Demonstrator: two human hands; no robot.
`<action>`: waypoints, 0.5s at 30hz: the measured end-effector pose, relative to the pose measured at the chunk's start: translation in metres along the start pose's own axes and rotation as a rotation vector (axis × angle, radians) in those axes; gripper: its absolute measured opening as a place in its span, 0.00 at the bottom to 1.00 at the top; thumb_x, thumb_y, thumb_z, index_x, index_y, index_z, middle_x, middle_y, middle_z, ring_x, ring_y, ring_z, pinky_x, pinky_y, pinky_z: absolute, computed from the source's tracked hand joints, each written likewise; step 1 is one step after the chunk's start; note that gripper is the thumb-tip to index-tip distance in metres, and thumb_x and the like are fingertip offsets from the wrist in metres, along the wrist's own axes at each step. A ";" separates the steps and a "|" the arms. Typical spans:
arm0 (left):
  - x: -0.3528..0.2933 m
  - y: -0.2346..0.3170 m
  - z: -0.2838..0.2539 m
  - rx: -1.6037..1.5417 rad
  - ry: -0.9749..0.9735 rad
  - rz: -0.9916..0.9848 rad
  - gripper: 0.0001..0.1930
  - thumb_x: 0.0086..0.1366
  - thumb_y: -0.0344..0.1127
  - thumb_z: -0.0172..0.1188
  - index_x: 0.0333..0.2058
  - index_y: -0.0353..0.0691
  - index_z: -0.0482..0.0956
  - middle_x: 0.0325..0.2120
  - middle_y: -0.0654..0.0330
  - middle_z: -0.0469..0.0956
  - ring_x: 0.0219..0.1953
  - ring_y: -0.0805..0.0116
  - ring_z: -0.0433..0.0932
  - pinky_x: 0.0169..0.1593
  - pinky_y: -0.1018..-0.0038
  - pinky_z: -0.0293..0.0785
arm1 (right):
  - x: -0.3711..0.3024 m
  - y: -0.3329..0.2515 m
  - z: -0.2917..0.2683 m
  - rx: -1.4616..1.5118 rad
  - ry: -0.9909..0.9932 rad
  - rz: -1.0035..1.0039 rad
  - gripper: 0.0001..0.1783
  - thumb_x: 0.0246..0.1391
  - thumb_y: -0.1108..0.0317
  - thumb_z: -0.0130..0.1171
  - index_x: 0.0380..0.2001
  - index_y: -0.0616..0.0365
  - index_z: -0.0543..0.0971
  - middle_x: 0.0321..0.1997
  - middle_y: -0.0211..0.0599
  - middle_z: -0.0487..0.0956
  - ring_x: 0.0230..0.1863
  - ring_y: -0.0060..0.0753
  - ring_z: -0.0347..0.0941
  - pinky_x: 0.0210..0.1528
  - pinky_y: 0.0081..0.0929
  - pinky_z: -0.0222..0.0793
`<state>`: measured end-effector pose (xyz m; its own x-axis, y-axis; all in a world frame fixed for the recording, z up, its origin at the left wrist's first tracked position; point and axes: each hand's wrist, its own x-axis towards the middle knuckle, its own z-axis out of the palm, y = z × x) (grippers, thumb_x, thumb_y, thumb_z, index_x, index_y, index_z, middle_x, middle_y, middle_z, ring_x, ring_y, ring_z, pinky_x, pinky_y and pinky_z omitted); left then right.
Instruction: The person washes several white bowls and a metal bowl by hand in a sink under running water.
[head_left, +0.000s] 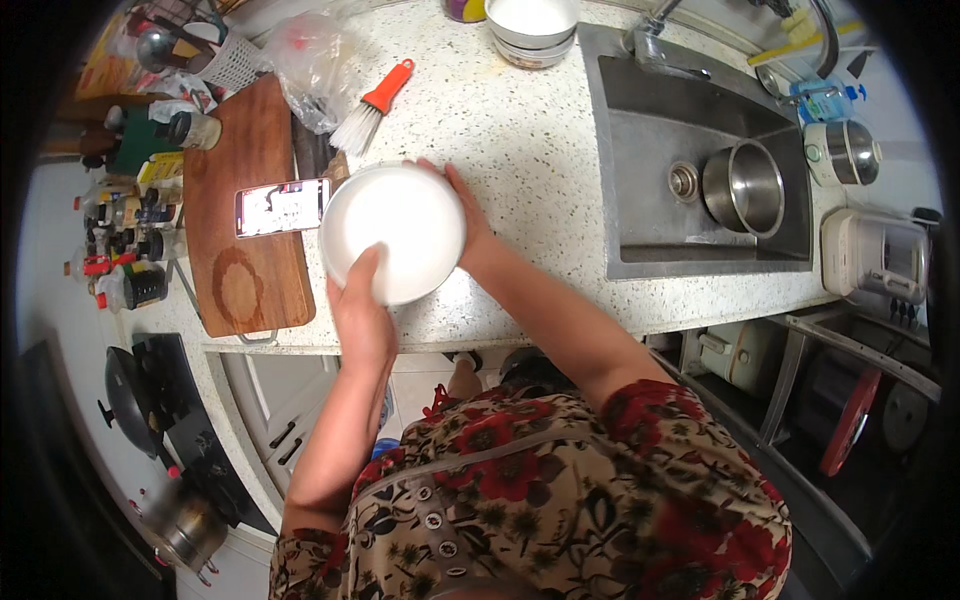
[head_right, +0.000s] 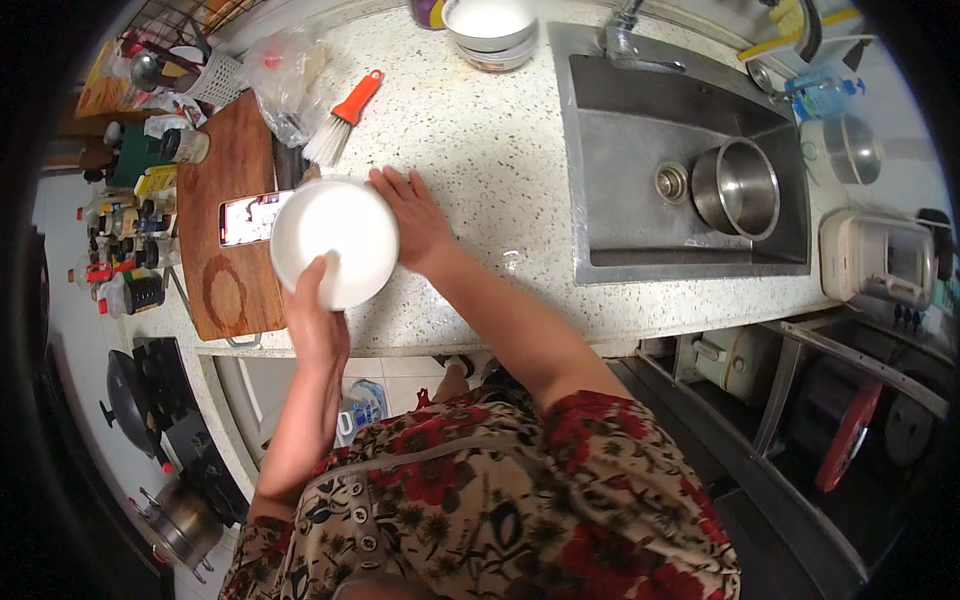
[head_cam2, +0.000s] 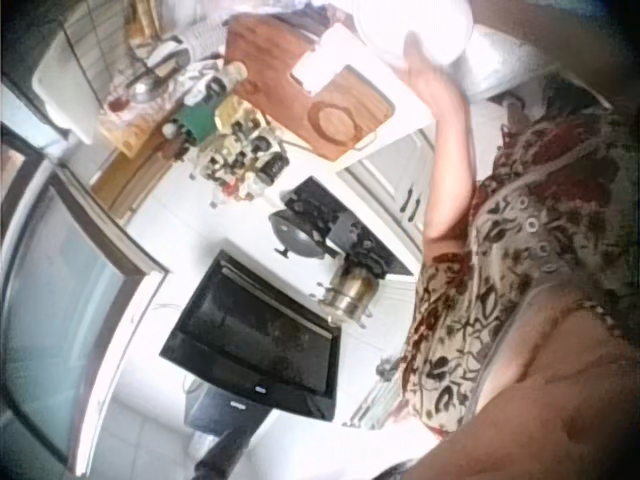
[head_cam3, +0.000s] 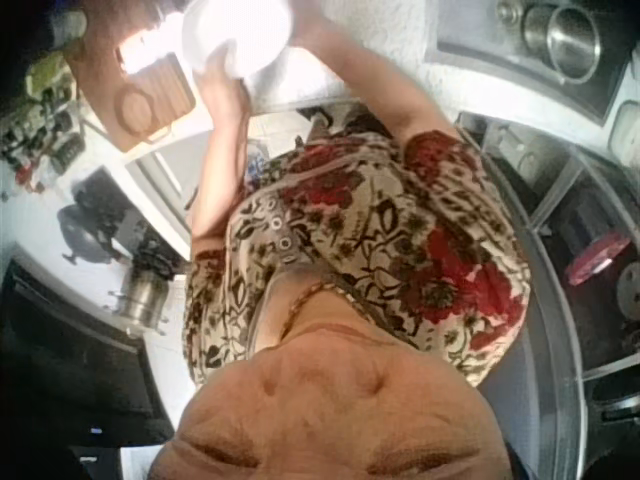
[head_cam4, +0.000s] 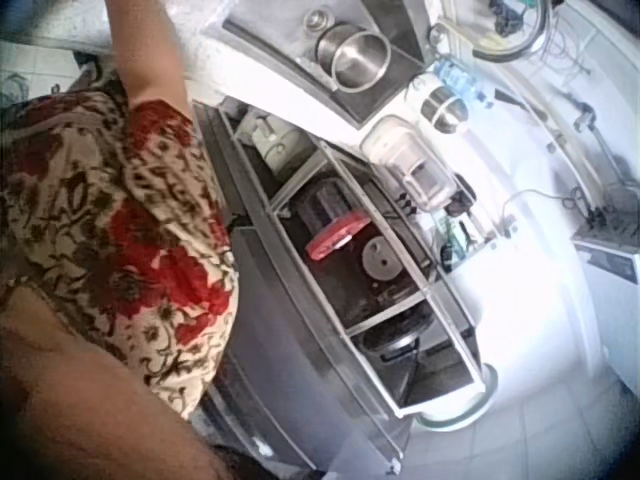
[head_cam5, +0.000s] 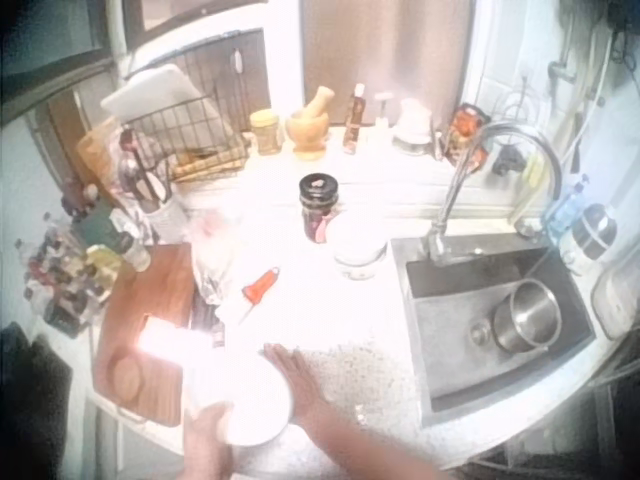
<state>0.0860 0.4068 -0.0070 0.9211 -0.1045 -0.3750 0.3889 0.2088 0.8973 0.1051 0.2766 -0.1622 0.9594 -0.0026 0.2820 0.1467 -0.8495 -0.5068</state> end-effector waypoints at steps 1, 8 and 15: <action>-0.007 0.000 -0.015 0.000 0.096 -0.017 0.27 0.61 0.33 0.55 0.57 0.31 0.59 0.51 0.50 0.68 0.52 0.61 0.71 0.54 0.68 0.68 | 0.021 0.004 -0.010 -0.013 -0.101 0.078 0.33 0.54 0.58 0.54 0.61 0.58 0.61 0.66 0.43 0.59 0.69 0.37 0.50 0.70 0.44 0.38; -0.046 -0.027 -0.095 0.100 0.129 -0.122 0.24 0.66 0.36 0.51 0.58 0.33 0.61 0.51 0.53 0.69 0.52 0.65 0.68 0.57 0.70 0.62 | -0.010 0.155 -0.071 -0.480 0.187 0.421 0.35 0.58 0.50 0.48 0.64 0.54 0.57 0.69 0.36 0.56 0.70 0.35 0.48 0.70 0.45 0.39; -0.060 -0.022 -0.122 0.285 0.088 -0.055 0.24 0.67 0.38 0.49 0.58 0.33 0.61 0.49 0.54 0.71 0.52 0.68 0.68 0.57 0.73 0.62 | -0.060 0.187 -0.155 0.267 0.098 1.004 0.32 0.59 0.50 0.46 0.62 0.55 0.61 0.65 0.46 0.62 0.66 0.44 0.56 0.66 0.41 0.50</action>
<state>0.0243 0.5270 -0.0323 0.9013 -0.0211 -0.4327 0.4300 -0.0774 0.8995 0.0380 0.0362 -0.1476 0.6473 -0.6962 -0.3102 -0.6479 -0.2883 -0.7050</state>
